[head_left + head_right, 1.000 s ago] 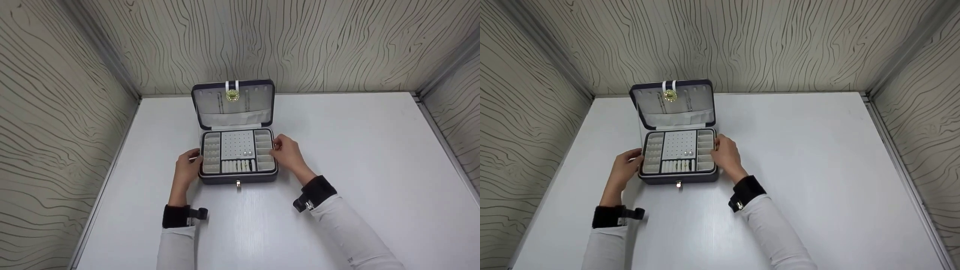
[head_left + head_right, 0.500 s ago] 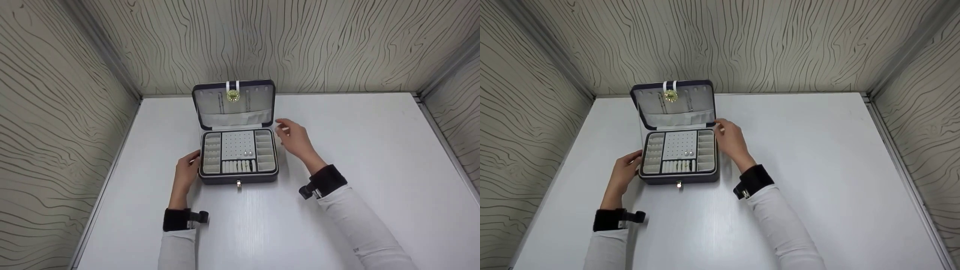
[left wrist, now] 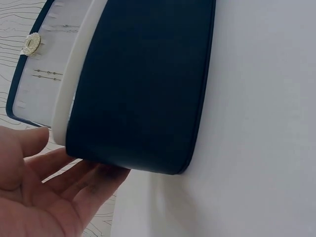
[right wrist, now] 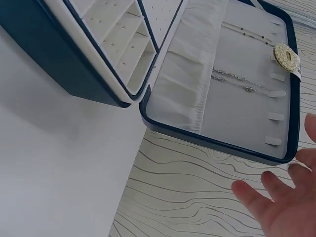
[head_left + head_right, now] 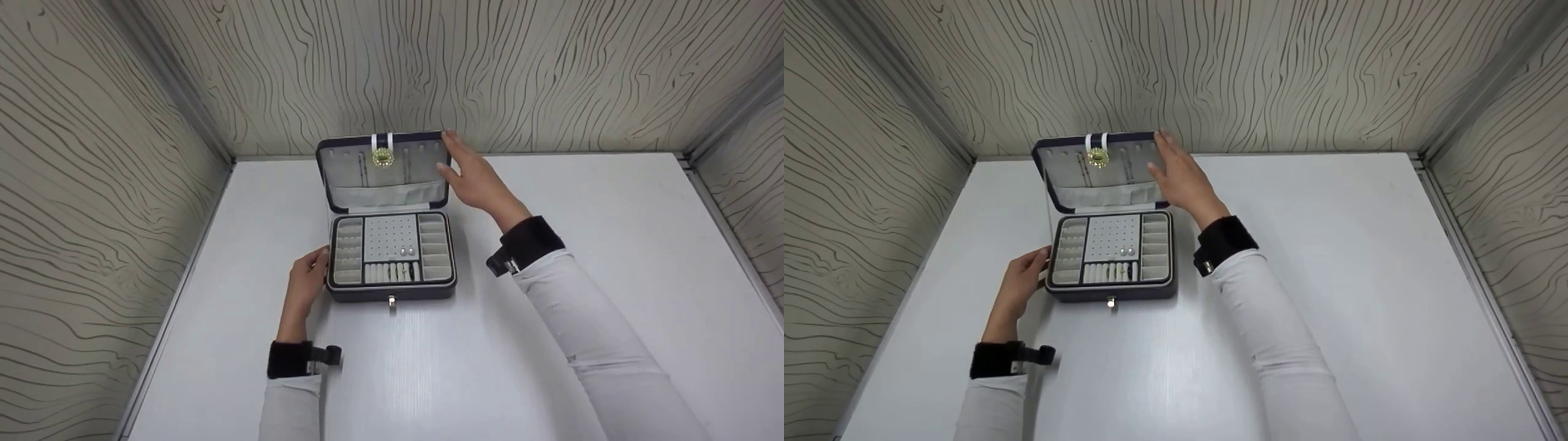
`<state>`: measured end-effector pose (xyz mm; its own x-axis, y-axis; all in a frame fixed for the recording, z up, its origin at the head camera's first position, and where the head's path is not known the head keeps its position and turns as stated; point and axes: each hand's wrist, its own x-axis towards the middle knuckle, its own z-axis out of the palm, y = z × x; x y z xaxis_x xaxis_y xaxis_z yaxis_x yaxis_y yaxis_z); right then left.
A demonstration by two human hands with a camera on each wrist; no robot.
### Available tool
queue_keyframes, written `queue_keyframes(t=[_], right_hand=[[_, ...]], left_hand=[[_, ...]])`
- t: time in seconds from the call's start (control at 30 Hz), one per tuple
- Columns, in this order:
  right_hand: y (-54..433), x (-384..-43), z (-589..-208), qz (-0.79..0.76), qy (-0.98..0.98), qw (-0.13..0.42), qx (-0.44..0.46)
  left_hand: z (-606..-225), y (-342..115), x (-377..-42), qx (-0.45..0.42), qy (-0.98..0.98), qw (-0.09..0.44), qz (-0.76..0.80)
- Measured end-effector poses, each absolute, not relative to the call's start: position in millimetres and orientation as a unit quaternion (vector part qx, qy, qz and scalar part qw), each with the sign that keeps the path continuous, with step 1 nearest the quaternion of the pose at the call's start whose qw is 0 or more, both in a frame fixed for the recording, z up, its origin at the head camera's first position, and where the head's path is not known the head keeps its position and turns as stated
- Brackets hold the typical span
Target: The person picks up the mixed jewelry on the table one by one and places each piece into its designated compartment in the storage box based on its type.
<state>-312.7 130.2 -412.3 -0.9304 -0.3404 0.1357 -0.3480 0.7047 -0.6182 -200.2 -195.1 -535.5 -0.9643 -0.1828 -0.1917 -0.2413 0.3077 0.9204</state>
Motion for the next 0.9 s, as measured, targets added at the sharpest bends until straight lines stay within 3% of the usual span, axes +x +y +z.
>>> queue_keyframes(t=[0.73,0.9], right_hand=[[135,-258,-419,0.437,-0.869,0.096,0.210],[133,-243,-428,0.441,-0.859,0.143,0.218]], left_hand=[[-532,-195,-199,-0.113,0.764,0.029,0.634],[-527,-195,-198,-0.115,0.774,0.024,0.622]])
